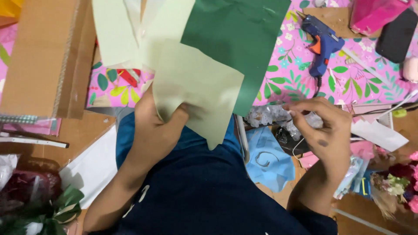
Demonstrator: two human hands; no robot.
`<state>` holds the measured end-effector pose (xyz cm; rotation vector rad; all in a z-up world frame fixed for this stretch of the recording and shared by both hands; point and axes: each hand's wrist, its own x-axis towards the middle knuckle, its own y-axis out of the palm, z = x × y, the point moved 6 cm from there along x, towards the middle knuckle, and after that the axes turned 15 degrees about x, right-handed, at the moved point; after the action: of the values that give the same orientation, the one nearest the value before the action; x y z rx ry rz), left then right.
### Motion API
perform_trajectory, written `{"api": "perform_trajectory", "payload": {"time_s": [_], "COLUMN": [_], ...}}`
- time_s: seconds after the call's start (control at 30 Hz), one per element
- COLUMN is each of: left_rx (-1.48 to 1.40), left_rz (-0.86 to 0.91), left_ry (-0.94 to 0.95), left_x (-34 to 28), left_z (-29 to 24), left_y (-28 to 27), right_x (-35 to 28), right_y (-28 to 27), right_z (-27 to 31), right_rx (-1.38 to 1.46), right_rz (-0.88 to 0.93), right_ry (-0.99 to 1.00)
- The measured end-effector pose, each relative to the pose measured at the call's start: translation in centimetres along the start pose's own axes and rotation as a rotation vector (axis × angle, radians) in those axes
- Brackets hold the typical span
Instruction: The person folds and staples gold and light green wrapping paper around a rectangular box. They use a red stapler to secure the paper and then fold the edges of the light green paper.
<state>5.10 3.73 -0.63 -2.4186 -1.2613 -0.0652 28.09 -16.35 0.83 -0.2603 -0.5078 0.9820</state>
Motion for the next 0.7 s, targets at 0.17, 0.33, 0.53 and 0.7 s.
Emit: {"api": "perform_trajectory", "payload": {"time_s": [0.17, 0.33, 0.53, 0.7], "left_rx": [0.155, 0.238, 0.270, 0.234], "left_rz": [-0.045, -0.086, -0.118, -0.104], "left_ry": [0.047, 0.003, 0.031, -0.060], "left_x": [-0.5, -0.8, -0.9, -0.5], "left_z": [-0.3, 0.9, 0.9, 0.4], "left_y": [-0.7, -0.9, -0.2, 0.4], "right_x": [0.6, -0.4, -3.7, -2.8], "right_y": [0.5, -2.5, -8.5, -9.0], "right_z": [-2.2, -4.2, -6.1, -6.8], "right_rx": [-0.227, -0.189, -0.313, -0.374], "right_rz": [-0.113, -0.290, -0.621, -0.657], "right_ry": [-0.171, -0.152, -0.152, -0.139]}}
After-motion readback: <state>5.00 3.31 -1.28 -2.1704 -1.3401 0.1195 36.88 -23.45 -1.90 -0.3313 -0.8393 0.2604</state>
